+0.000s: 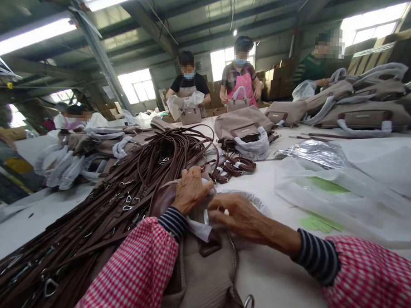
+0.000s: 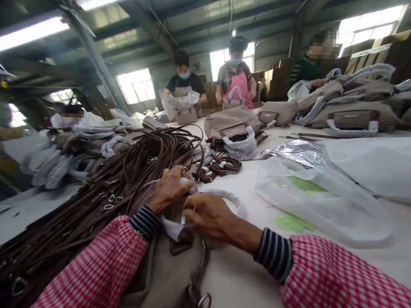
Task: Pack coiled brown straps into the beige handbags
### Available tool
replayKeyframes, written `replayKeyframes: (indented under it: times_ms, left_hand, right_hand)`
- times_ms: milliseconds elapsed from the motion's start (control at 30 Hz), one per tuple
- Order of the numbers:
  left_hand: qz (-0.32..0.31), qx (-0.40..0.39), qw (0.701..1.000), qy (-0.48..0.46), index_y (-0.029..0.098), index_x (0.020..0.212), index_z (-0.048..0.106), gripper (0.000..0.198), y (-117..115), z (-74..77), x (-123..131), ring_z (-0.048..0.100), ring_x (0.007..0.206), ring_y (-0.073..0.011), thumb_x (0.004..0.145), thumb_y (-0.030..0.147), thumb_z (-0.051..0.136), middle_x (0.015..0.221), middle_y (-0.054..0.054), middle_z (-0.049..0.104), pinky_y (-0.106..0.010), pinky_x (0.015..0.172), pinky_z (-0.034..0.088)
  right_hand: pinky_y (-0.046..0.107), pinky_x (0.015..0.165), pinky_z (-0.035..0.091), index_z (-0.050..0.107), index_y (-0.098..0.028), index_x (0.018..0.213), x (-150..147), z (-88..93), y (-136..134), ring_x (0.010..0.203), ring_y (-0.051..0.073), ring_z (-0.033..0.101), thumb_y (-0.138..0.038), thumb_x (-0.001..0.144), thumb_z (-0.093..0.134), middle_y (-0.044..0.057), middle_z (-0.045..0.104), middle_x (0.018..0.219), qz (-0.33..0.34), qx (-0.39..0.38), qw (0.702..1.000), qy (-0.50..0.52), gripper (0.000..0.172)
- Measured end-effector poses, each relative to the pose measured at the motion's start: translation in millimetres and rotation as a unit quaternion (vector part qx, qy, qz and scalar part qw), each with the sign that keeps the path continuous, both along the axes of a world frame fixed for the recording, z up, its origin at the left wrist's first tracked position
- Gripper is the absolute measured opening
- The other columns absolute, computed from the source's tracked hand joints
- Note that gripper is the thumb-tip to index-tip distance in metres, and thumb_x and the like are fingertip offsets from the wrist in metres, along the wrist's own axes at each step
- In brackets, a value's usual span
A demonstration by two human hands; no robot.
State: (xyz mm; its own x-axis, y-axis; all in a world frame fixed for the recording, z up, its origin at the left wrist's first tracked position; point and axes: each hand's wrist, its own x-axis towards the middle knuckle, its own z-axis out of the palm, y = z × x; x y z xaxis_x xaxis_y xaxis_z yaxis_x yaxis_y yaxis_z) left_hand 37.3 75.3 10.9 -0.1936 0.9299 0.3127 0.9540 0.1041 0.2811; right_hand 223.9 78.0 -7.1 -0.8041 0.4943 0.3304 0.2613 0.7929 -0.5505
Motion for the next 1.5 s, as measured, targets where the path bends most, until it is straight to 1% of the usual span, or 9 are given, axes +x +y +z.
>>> replayKeyframes:
  times_ms: [100,233,433,667,867,1167,1367,1433,1500]
  left_hand:
    - [-0.001,0.0,0.999,-0.044,0.02,0.113,0.066,0.035,4.7,2.4,-5.9,0.06,0.111,-0.0349,0.083,0.037,0.064,0.113,-0.013,0.07,-0.04,0.084,0.046]
    - [0.012,0.026,0.992,-0.121,0.021,0.096,0.066,0.022,9.2,3.8,-16.6,0.064,0.096,-0.0293,0.079,0.033,0.065,0.099,-0.009,0.072,-0.035,0.076,0.043]
    - [-0.001,0.091,0.971,-0.221,0.021,0.073,0.058,0.018,10.6,-2.1,-27.4,0.058,0.074,-0.0188,0.077,0.036,0.067,0.074,0.001,0.063,-0.029,0.068,0.04]
    - [-0.005,0.148,0.952,-0.267,0.02,0.065,0.055,0.034,15.5,-11.4,-30.1,0.052,0.066,-0.0153,0.077,0.048,0.071,0.065,0.003,0.056,-0.026,0.062,0.035]
    - [-0.014,0.154,0.955,-0.255,0.02,0.065,0.058,0.028,15.8,-10.8,-31.1,0.052,0.066,-0.0153,0.077,0.041,0.071,0.066,0.003,0.058,-0.027,0.063,0.036]
    - [-0.034,0.132,0.965,-0.223,0.02,0.069,0.063,0.025,23.4,-19.8,-23.9,0.055,0.063,-0.0148,0.08,0.042,0.071,0.065,0.003,0.063,-0.026,0.061,0.037]
    - [-0.027,0.14,0.983,-0.117,0.019,0.074,0.066,0.018,18.8,-7.9,-13.0,0.061,0.084,-0.0244,0.085,0.033,0.069,0.08,-0.005,0.069,-0.035,0.075,0.043]
    - [-0.073,0.146,0.984,-0.071,0.021,0.085,0.071,0.008,7.8,2.0,-3.1,0.058,0.111,-0.0293,0.089,0.026,0.066,0.103,-0.007,0.073,-0.041,0.093,0.042]
    - [-0.18,0.127,0.975,-0.009,0.025,0.098,0.074,0.017,-8.2,11.9,7.5,0.049,0.13,-0.0291,0.094,0.018,0.059,0.122,-0.004,0.072,-0.045,0.107,0.035]
  right_hand:
    - [0.03,0.078,0.044,0.073,-0.014,0.093,-5.0,4.6,43.1,0.085,0.019,0.063,-0.011,0.087,0.056,0.008,0.073,0.093,-0.077,-0.075,0.992,0.065,0.018]
    - [0.029,0.078,0.046,0.073,-0.011,0.093,-22.8,0.3,82.6,0.087,0.02,0.064,-0.006,0.074,0.055,0.01,0.073,0.095,-0.063,-0.114,0.988,0.086,0.027]
    - [0.022,0.061,0.045,0.073,-0.011,0.102,-47.2,-3.4,91.2,0.066,0.013,0.057,-0.011,0.074,0.049,0.003,0.067,0.084,0.026,-0.157,0.984,0.087,0.036]
    - [0.021,0.06,0.037,0.065,-0.013,0.083,-43.6,3.8,92.4,0.067,0.012,0.05,-0.012,0.08,0.049,-0.001,0.057,0.074,0.055,-0.101,0.993,0.037,0.017]
    - [0.029,0.07,0.03,0.057,-0.015,0.075,-39.7,10.5,85.9,0.071,0.015,0.045,-0.003,0.086,0.05,0.002,0.054,0.075,-0.011,0.03,0.999,-0.005,0.018]
    - [0.03,0.069,0.035,0.063,-0.014,0.091,24.4,3.8,38.0,0.075,0.018,0.055,0.001,0.087,0.048,0.01,0.067,0.09,0.004,0.21,0.963,-0.171,0.021]
    - [0.031,0.065,0.039,0.058,-0.02,0.083,56.8,-20.1,-12.4,0.067,0.017,0.052,-0.008,0.099,0.046,0.005,0.066,0.084,0.06,0.132,0.985,-0.091,0.023]
    - [0.03,0.068,0.041,0.057,-0.019,0.082,62.4,-25.3,-20.2,0.068,0.016,0.053,-0.011,0.101,0.048,0.004,0.065,0.081,0.036,0.078,0.995,-0.047,0.023]
    - [0.029,0.071,0.042,0.058,-0.018,0.08,63.7,-29.1,-22.4,0.071,0.016,0.055,-0.013,0.102,0.051,0.003,0.065,0.079,0.008,0.035,0.999,-0.007,0.023]
